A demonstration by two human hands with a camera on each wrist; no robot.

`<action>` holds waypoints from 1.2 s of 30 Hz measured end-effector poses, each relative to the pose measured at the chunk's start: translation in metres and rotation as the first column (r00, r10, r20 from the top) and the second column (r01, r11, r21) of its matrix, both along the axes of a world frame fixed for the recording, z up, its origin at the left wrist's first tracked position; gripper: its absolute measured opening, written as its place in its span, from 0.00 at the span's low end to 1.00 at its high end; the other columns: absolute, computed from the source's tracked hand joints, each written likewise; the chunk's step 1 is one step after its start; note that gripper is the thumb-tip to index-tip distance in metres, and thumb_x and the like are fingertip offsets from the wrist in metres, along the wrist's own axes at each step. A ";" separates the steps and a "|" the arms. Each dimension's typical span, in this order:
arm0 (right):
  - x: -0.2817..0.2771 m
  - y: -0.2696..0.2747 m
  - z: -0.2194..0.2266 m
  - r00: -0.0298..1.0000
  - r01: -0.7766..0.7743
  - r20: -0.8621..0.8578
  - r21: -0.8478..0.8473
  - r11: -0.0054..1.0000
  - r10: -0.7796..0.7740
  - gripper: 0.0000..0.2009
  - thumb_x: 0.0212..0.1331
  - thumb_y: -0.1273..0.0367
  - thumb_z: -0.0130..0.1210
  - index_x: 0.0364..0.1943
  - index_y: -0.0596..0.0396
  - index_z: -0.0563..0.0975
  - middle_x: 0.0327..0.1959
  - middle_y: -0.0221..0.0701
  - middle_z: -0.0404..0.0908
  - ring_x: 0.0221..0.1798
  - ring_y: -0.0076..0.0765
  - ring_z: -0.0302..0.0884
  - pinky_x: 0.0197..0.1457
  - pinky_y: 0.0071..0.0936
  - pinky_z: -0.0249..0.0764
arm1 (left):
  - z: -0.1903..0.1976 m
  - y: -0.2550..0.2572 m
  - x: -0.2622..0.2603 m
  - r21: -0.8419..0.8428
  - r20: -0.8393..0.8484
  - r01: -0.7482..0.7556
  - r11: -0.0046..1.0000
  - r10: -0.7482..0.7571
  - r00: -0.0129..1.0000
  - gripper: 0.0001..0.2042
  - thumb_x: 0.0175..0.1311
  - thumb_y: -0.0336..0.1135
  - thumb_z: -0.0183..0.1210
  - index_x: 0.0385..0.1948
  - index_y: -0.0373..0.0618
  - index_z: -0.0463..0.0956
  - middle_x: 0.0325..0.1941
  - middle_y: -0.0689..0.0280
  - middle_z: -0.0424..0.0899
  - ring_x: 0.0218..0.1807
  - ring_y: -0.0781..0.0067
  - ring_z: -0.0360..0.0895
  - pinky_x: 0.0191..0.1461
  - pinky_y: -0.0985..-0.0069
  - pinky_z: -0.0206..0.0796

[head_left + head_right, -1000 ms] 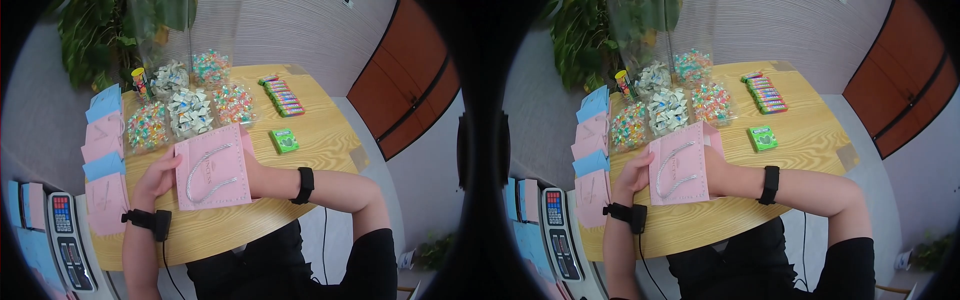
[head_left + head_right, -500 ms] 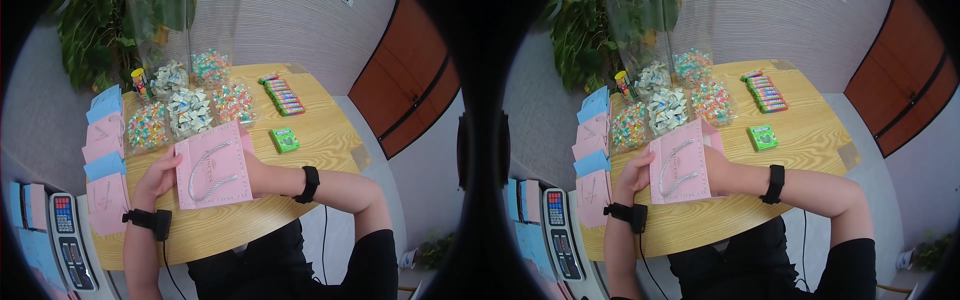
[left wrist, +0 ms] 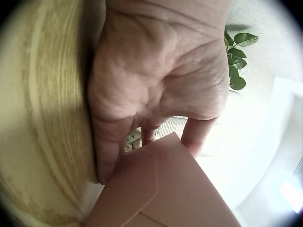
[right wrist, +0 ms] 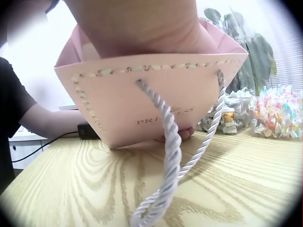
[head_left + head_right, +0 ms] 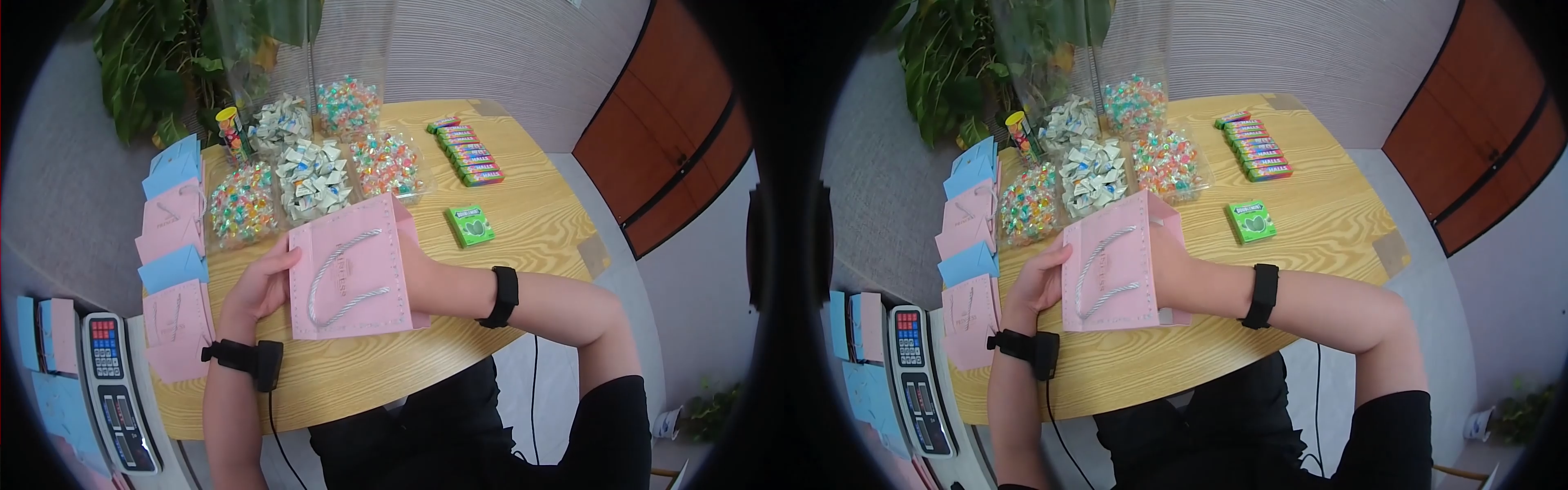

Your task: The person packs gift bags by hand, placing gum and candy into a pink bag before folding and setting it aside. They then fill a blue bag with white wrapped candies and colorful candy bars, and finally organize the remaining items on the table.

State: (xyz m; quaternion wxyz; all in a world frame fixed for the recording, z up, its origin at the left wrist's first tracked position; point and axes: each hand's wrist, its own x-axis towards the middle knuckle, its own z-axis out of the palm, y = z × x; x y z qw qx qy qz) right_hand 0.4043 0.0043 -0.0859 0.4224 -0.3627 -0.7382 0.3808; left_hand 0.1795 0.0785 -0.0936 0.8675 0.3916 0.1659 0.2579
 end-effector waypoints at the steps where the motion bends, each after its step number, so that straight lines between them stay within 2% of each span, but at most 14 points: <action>1: 0.000 0.000 -0.001 1.000 -0.002 0.000 -0.001 1.000 0.002 0.18 0.52 0.55 0.60 0.45 0.48 0.82 0.48 0.35 0.82 0.51 0.43 0.79 0.51 0.38 0.75 | 0.000 0.000 0.000 -0.001 0.000 -0.002 1.000 0.002 1.000 0.33 0.67 0.33 0.56 0.71 0.40 0.49 0.70 0.57 0.63 0.70 0.63 0.64 0.70 0.66 0.61; 13: -0.001 -0.004 -0.007 0.992 -0.056 -0.114 -0.035 0.998 0.052 0.18 0.58 0.63 0.58 0.52 0.52 0.78 0.50 0.36 0.81 0.52 0.40 0.79 0.54 0.36 0.75 | 0.001 -0.001 0.001 0.027 -0.019 -0.002 1.000 0.003 1.000 0.34 0.67 0.35 0.57 0.71 0.40 0.48 0.70 0.58 0.63 0.70 0.64 0.64 0.71 0.65 0.60; 15: -0.001 -0.008 -0.001 0.848 -0.311 -0.524 -0.377 0.872 0.076 0.19 0.62 0.67 0.55 0.57 0.53 0.74 0.54 0.35 0.79 0.54 0.39 0.78 0.56 0.37 0.75 | 0.000 0.000 0.001 0.032 -0.023 0.006 0.999 -0.005 1.000 0.34 0.67 0.35 0.56 0.71 0.40 0.49 0.70 0.58 0.63 0.70 0.64 0.64 0.71 0.65 0.60; 16: -0.003 -0.010 0.008 0.848 -0.313 -0.524 -0.378 0.871 0.077 0.19 0.62 0.67 0.55 0.57 0.53 0.74 0.54 0.35 0.79 0.54 0.39 0.78 0.56 0.37 0.75 | -0.001 0.000 0.001 0.031 -0.023 0.004 1.000 -0.004 1.000 0.34 0.67 0.35 0.56 0.71 0.40 0.49 0.70 0.58 0.63 0.70 0.64 0.64 0.71 0.65 0.60; 18: -0.007 -0.012 0.024 0.401 -0.700 -0.822 -0.560 0.443 -0.406 0.19 0.67 0.66 0.47 0.61 0.53 0.70 0.57 0.36 0.77 0.58 0.40 0.75 0.61 0.41 0.73 | -0.003 0.001 0.002 0.035 -0.015 0.007 0.999 -0.006 1.000 0.34 0.68 0.35 0.56 0.71 0.40 0.48 0.71 0.58 0.63 0.71 0.64 0.63 0.71 0.65 0.59; 19: -0.006 -0.010 0.016 0.398 -0.701 -0.822 -0.559 0.443 -0.407 0.19 0.67 0.66 0.47 0.61 0.53 0.70 0.57 0.36 0.77 0.58 0.40 0.75 0.61 0.41 0.73 | -0.002 0.000 0.002 0.034 -0.017 0.008 0.999 -0.007 1.000 0.34 0.68 0.35 0.56 0.71 0.40 0.48 0.71 0.58 0.63 0.71 0.64 0.63 0.71 0.65 0.59; 21: -0.006 -0.004 -0.008 0.856 -0.366 -0.489 -0.338 0.867 0.170 0.20 0.72 0.61 0.39 0.63 0.52 0.67 0.61 0.38 0.73 0.62 0.43 0.72 0.66 0.44 0.68 | -0.001 0.000 0.001 -0.016 -0.018 -0.026 1.000 0.026 1.000 0.34 0.68 0.34 0.56 0.72 0.41 0.48 0.71 0.58 0.63 0.71 0.64 0.63 0.71 0.65 0.60; 22: -0.015 -0.009 0.015 0.854 -0.367 -0.492 -0.338 0.867 0.170 0.20 0.72 0.61 0.39 0.63 0.52 0.67 0.61 0.38 0.73 0.62 0.43 0.72 0.66 0.44 0.68 | -0.002 0.000 0.001 -0.017 -0.021 -0.026 1.000 0.026 0.999 0.34 0.68 0.34 0.56 0.72 0.41 0.48 0.71 0.58 0.63 0.71 0.64 0.63 0.71 0.65 0.60; 24: -0.029 -0.024 0.058 0.535 -0.482 -0.624 -0.779 0.401 -0.570 0.23 0.73 0.57 0.33 0.65 0.51 0.65 0.62 0.38 0.72 0.64 0.43 0.70 0.69 0.45 0.65 | -0.002 0.000 0.001 -0.004 -0.016 -0.028 1.000 0.028 0.999 0.34 0.67 0.35 0.56 0.72 0.41 0.47 0.71 0.58 0.63 0.70 0.64 0.64 0.71 0.65 0.61; 26: -0.018 -0.004 0.002 0.460 -0.626 -0.768 -0.637 0.450 -0.446 0.23 0.73 0.56 0.33 0.66 0.50 0.64 0.63 0.37 0.71 0.64 0.43 0.70 0.69 0.45 0.65 | -0.002 0.001 0.001 0.005 -0.016 -0.022 1.000 0.022 1.000 0.34 0.67 0.35 0.56 0.72 0.41 0.47 0.71 0.58 0.63 0.70 0.65 0.65 0.70 0.65 0.62; 30: 0.001 -0.007 -0.001 0.279 -0.838 -0.947 -0.321 0.442 -0.160 0.23 0.70 0.56 0.41 0.64 0.49 0.68 0.62 0.37 0.73 0.63 0.42 0.71 0.67 0.42 0.67 | -0.001 0.001 0.001 0.020 -0.028 -0.007 1.000 0.007 1.000 0.35 0.67 0.35 0.56 0.72 0.42 0.47 0.71 0.58 0.63 0.69 0.64 0.65 0.69 0.65 0.63; 31: 0.004 -0.005 -0.003 0.278 -0.838 -0.947 -0.321 0.442 -0.160 0.23 0.70 0.56 0.41 0.64 0.49 0.68 0.62 0.37 0.73 0.63 0.42 0.71 0.67 0.42 0.67 | -0.001 0.001 0.001 0.020 -0.029 -0.006 1.000 0.007 1.000 0.35 0.67 0.35 0.56 0.72 0.42 0.47 0.71 0.58 0.63 0.69 0.64 0.65 0.69 0.65 0.63; 33: 0.009 0.000 -0.008 0.912 -0.277 -0.397 -0.412 0.868 0.103 0.19 0.64 0.59 0.52 0.56 0.49 0.76 0.56 0.36 0.78 0.59 0.41 0.74 0.62 0.38 0.71 | -0.002 0.002 0.001 0.036 -0.053 0.008 0.999 -0.006 0.999 0.35 0.67 0.36 0.57 0.72 0.43 0.48 0.71 0.58 0.63 0.69 0.64 0.65 0.68 0.65 0.63; 36: 0.011 -0.001 -0.008 0.920 -0.228 -0.381 -0.341 0.912 0.088 0.16 0.56 0.63 0.60 0.48 0.50 0.81 0.50 0.36 0.81 0.53 0.41 0.78 0.54 0.37 0.74 | -0.004 0.001 0.003 0.054 -0.036 0.000 0.999 0.002 0.999 0.34 0.66 0.36 0.57 0.71 0.42 0.49 0.70 0.59 0.64 0.70 0.64 0.65 0.70 0.65 0.61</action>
